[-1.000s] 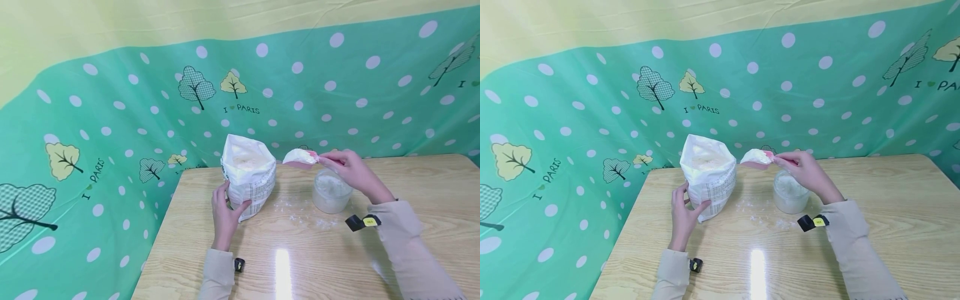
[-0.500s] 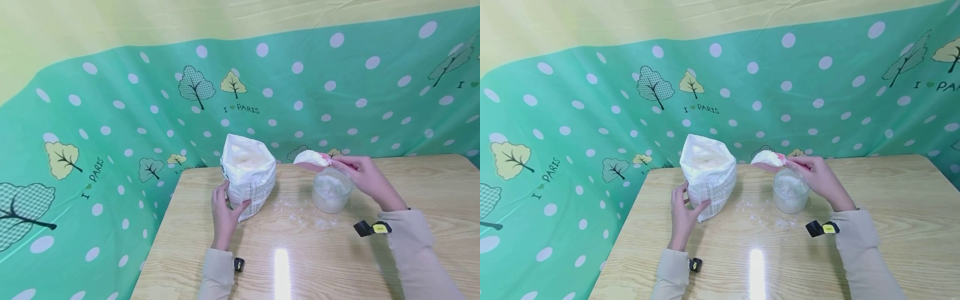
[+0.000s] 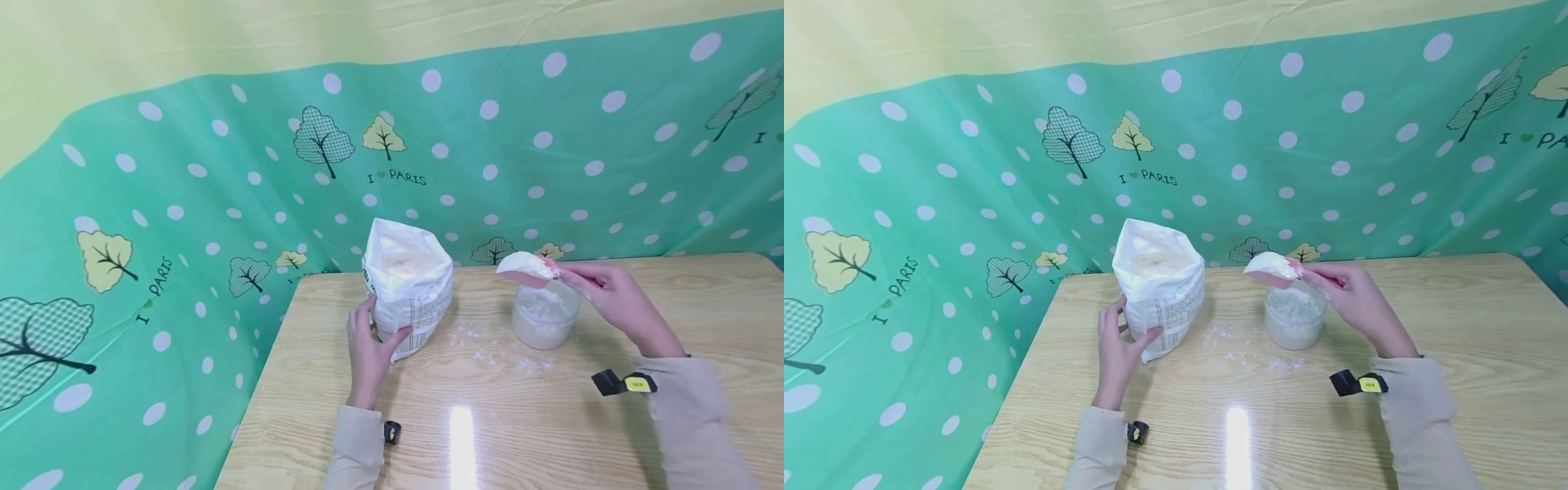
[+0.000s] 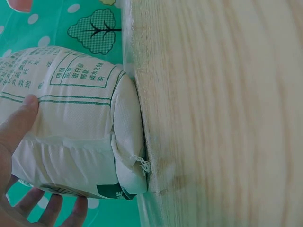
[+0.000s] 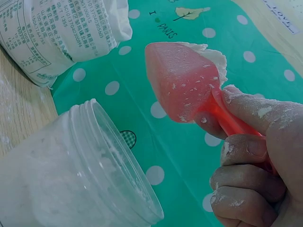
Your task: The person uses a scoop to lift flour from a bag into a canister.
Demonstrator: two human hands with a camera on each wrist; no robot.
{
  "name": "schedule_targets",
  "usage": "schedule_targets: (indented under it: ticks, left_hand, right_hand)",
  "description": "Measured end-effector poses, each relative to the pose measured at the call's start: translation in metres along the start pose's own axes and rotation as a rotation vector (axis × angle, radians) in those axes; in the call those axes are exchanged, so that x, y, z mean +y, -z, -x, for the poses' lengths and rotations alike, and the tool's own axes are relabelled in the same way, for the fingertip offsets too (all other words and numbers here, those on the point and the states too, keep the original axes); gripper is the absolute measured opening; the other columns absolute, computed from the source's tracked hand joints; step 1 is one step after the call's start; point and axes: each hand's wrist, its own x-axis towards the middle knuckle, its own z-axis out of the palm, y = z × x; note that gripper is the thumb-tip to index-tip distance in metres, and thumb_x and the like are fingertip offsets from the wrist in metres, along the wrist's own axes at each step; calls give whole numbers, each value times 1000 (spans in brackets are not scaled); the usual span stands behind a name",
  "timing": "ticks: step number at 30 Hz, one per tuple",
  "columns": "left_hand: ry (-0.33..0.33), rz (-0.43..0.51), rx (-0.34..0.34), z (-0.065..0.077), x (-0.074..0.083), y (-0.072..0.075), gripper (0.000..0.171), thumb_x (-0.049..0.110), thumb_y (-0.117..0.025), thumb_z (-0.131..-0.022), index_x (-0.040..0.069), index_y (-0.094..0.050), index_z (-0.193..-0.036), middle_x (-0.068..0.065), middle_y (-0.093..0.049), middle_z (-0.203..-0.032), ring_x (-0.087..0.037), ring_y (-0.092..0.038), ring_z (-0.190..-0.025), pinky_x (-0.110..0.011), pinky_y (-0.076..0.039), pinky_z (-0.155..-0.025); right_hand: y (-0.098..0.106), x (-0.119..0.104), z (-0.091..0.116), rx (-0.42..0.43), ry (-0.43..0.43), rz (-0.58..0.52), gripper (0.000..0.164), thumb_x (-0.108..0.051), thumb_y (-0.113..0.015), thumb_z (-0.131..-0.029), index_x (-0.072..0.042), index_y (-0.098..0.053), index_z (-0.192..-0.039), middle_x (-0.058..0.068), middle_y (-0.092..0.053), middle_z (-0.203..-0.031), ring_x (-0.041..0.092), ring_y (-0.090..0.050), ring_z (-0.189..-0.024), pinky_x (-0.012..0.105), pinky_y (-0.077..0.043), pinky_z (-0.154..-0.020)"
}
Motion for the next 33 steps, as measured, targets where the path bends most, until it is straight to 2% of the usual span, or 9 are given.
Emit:
schedule_targets:
  ticks: [5, 9, 19, 25, 29, 33]
  left_hand:
    - [5, -4, 1, 0, 0, 0, 87, 31, -89, -71, 16, -45, -144, -6, -46, -135, -23, -47, -124, -40, -53, -98]
    - [5, -3, 5, 0, -1, 0, 87, 31, -89, -70, 16, -45, -144, -6, -47, -135, -23, -47, -124, -40, -53, -98]
    - [-1, -9, 5, 0, -1, 0, 87, 31, -89, -71, 15, -45, -144, -7, -47, -135, -23, -47, -124, -39, -54, -98]
    - [3, -5, 7, 0, -1, 0, 87, 30, -90, -70, 16, -45, -144, -6, -47, -135, -23, -47, -124, -39, -53, -98]
    - [0, 0, 9, -1, -1, 0, 86, 29, -90, -70, 16, -45, -143, -7, -47, -134, -23, -47, -124, -40, -53, -98]
    - [-3, -5, 7, -1, -1, 0, 85, 30, -89, -71, 16, -46, -143, -7, -47, -134, -23, -46, -124, -39, -53, -99]
  right_hand:
    - [5, 6, 3, -28, -44, 8, 44, -35, -58, -100, -7, -63, -133, 21, -61, -133, -19, -45, -101, -1, -41, -77]
    - [8, 8, 6, -34, -75, 35, 47, -38, -57, -100, -6, -62, -133, 20, -60, -135, -17, -46, -102, -1, -41, -77]
    - [15, 17, 14, -40, -77, 61, 47, -40, -58, -99, -6, -64, -131, 22, -62, -131, -24, -42, -99, 1, -41, -73]
    - [20, 22, 17, -39, -86, 71, 47, -37, -58, -100, -3, -63, -131, 25, -61, -130, -20, -48, -93, 5, -45, -70]
    - [25, 22, 19, -57, -101, 78, 48, -38, -59, -99, -3, -62, -132, 25, -61, -131, -26, -44, -93, 2, -43, -70]
    - [30, 23, 21, -79, -114, 116, 50, -38, -59, -99, -1, -62, -132, 27, -63, -127, -25, -44, -90, 7, -46, -68]
